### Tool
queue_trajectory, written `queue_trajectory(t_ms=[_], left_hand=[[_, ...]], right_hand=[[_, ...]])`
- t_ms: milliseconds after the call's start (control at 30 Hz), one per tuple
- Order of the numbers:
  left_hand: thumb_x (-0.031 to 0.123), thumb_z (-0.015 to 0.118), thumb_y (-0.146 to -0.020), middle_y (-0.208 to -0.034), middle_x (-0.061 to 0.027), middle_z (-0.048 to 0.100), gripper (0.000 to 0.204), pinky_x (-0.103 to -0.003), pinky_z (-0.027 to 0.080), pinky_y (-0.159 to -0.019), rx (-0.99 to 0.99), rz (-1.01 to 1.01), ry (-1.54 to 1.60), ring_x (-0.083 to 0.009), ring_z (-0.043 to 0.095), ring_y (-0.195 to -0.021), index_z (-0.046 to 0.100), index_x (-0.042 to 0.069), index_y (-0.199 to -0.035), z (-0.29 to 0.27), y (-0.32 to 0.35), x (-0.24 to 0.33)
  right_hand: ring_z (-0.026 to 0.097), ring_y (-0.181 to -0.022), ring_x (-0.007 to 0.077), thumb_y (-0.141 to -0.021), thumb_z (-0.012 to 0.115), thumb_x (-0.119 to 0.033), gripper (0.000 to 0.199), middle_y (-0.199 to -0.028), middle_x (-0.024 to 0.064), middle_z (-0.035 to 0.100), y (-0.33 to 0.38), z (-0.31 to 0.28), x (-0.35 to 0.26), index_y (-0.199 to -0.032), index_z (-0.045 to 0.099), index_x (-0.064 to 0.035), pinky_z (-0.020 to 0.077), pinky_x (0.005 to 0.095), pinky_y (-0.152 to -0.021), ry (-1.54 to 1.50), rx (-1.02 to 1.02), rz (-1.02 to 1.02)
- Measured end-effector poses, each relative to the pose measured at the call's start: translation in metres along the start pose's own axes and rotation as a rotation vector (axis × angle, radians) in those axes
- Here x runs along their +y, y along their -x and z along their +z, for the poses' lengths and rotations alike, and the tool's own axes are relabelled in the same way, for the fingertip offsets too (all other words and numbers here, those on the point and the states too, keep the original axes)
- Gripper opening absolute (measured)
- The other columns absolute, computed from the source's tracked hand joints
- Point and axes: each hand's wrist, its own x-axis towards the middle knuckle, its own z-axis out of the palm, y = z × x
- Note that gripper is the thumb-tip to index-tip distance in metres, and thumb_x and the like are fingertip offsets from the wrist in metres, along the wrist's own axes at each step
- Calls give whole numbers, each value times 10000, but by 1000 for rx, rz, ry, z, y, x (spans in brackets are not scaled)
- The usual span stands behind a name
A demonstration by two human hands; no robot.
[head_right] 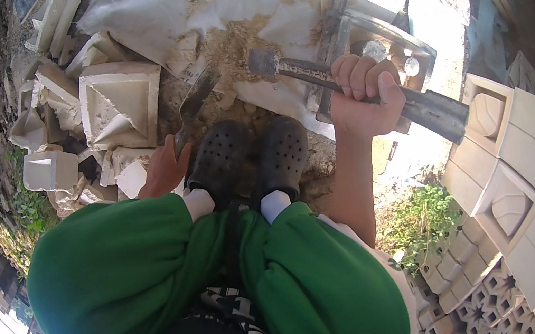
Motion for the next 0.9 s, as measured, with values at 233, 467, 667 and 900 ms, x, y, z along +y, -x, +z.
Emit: queue_trajectory(t_ms=[233, 467, 667, 900], left_hand=[[353, 566, -893, -658, -216, 602, 360, -512, 445, -578, -79, 255, -101, -427, 595, -656, 452, 25, -987, -14, -29, 1], [357, 538, -895, -801, -194, 633, 365, -498, 475, -669, -250, 417, -432, -406, 615, -768, 461, 32, -1041, -22, -103, 12], [367, 534, -898, -799, -197, 631, 355, -506, 479, -700, -175, 321, -432, -403, 617, -791, 468, 46, -1033, -40, -129, 24], [382, 524, -906, -808, -209, 628, 363, -504, 474, -686, -316, 438, -422, -415, 612, -776, 466, 43, -1020, -28, -118, 14]], right_hand=[[244, -478, 138, -831, 462, -245, 320, -496, -3, 262, 10, -27, -16, -586, 283, -143, 232, 313, -518, 93, 71, -58], [207, -476, 119, -788, 492, -292, 356, -492, -22, 212, 18, -32, -20, -565, 247, -163, 215, 307, -527, 193, 197, -19], [239, -466, 138, -821, 474, -258, 329, -486, -2, 257, 18, -36, -13, -576, 284, -148, 231, 310, -512, 106, 164, -30], [244, -460, 141, -826, 463, -246, 332, -483, 1, 263, 16, -34, -8, -568, 282, -143, 240, 315, -509, 105, 169, -21]])
